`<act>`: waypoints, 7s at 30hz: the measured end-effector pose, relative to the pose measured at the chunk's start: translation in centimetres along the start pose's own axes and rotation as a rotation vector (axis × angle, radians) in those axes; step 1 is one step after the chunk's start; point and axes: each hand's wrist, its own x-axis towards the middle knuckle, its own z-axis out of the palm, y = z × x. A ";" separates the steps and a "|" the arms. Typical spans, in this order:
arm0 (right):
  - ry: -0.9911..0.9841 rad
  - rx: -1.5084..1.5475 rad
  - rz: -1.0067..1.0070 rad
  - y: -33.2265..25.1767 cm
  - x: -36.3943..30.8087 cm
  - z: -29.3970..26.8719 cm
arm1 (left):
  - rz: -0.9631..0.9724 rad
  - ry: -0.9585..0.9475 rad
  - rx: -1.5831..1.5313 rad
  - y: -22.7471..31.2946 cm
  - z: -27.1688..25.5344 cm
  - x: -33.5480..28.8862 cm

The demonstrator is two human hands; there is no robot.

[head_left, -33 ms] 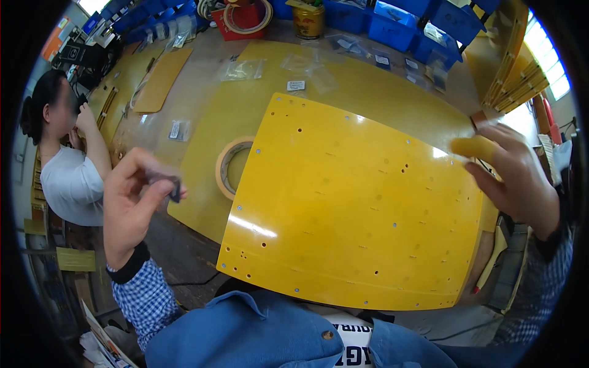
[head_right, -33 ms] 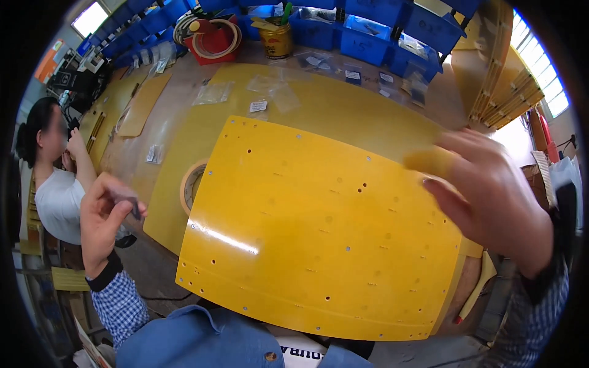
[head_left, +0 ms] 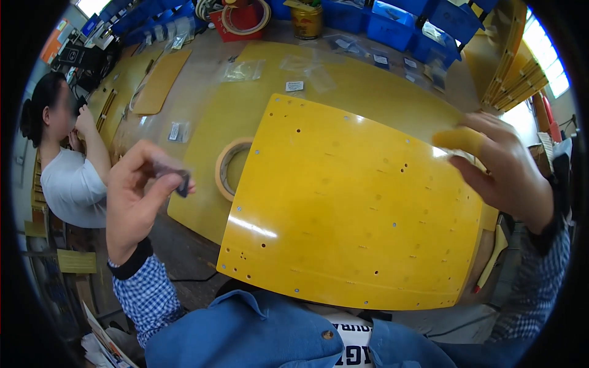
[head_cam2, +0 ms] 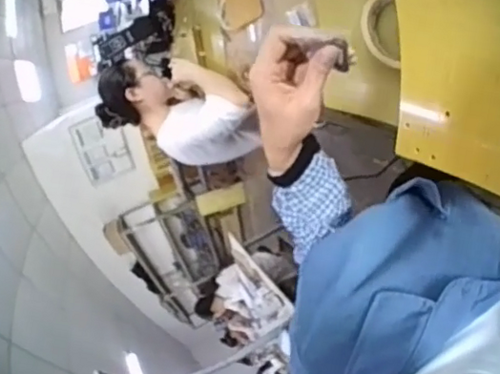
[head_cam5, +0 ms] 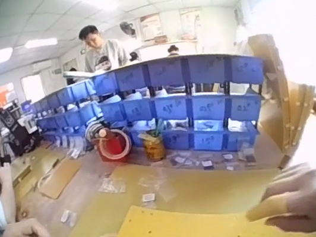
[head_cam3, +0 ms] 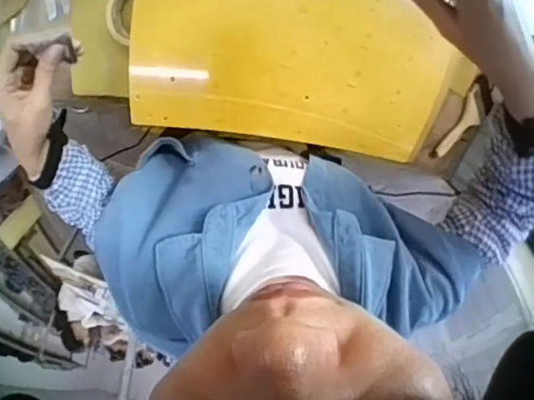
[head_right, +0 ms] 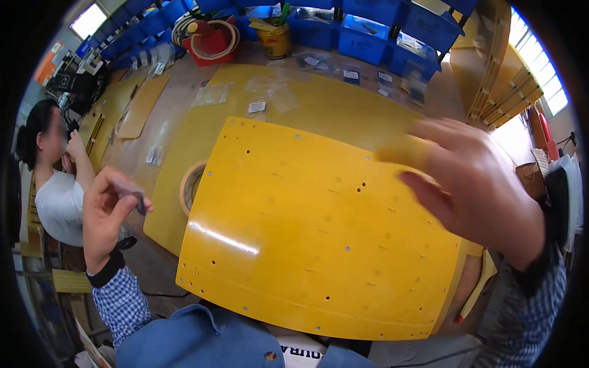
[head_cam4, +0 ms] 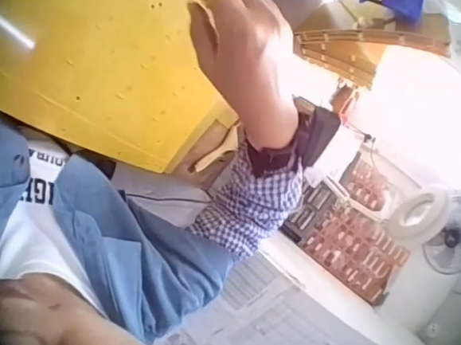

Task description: The person uses a screwdriver to press into holes on a yellow board, turns the board over, and then removes a metal component from a small plastic bag to press it into the board by hand.

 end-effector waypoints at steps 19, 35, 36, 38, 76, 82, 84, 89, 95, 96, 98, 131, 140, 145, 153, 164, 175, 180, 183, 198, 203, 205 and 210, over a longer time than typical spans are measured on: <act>0.570 0.677 0.132 -3.5 9.9 6.9 | 0.418 -0.522 0.006 1.4 7.6 12.5; 0.645 0.854 0.239 -4.2 10.0 9.9 | 0.516 -0.177 -0.052 -1.1 10.4 11.3; 0.691 0.881 0.238 -4.5 9.8 9.6 | 0.520 -0.176 -0.051 -1.0 10.4 11.3; 0.731 0.911 0.238 -4.6 10.0 9.7 | 0.526 -0.208 -0.071 -1.2 10.2 11.5; 0.516 0.875 0.276 -2.2 9.3 7.6 | 0.052 -0.500 -0.528 -1.9 8.3 12.6; 0.492 0.875 0.288 -2.3 9.1 7.7 | 0.048 -0.542 -0.508 -1.7 8.5 12.4; 0.490 0.861 0.281 -2.4 9.2 7.5 | 0.058 -0.550 -0.519 -1.7 8.5 12.4; 0.510 0.758 0.246 -2.3 9.3 7.1 | 0.029 -0.520 -0.531 -1.8 8.4 12.5; 0.483 0.794 0.230 -2.2 9.2 7.1 | 0.032 -0.525 -0.528 -1.9 8.3 12.5; 0.476 0.799 0.231 -2.2 9.2 7.1 | 0.037 -0.532 -0.532 -1.9 8.4 12.5; 0.471 0.802 0.233 -2.2 9.2 7.1 | 0.044 -0.542 -0.527 -1.9 8.5 12.5; 0.693 0.578 0.162 -2.9 9.5 7.6 | -0.014 -0.529 -0.582 -1.3 8.6 12.1; 0.589 0.420 0.123 -3.4 9.5 7.3 | -0.014 -0.535 -0.628 -1.7 8.6 12.3; 0.702 0.431 0.098 -3.2 9.5 7.6 | 0.001 -0.532 -0.648 -1.6 8.6 12.4; 0.657 0.406 0.091 -3.4 9.6 7.4 | -0.008 -0.532 -0.648 -1.5 8.7 12.4; 0.554 0.446 0.061 -2.5 9.3 7.8 | 0.072 -0.505 -0.520 -1.4 9.0 11.9; 0.710 0.666 0.182 -2.6 9.4 7.6 | 0.084 -0.410 -0.653 -0.9 8.6 12.2; 0.690 0.668 0.192 -2.7 9.3 7.4 | 0.282 -0.306 -0.501 -1.6 9.2 11.8; 0.725 0.676 0.192 -2.5 9.4 7.7 | 0.192 -0.364 -0.667 -0.4 9.0 11.5; 0.679 0.613 0.171 -2.4 9.2 7.4 | -0.016 -0.524 -0.651 -1.5 8.4 12.8; 0.610 0.625 0.174 -2.7 9.2 7.0 | 0.066 -0.441 -0.629 -1.1 8.9 12.0; 0.616 0.627 0.175 -2.8 9.2 7.0 | 0.076 -0.427 -0.663 -1.0 8.9 11.9; 0.641 0.576 0.133 -2.5 9.4 7.7 | 0.013 -0.467 -0.526 -1.3 8.8 12.0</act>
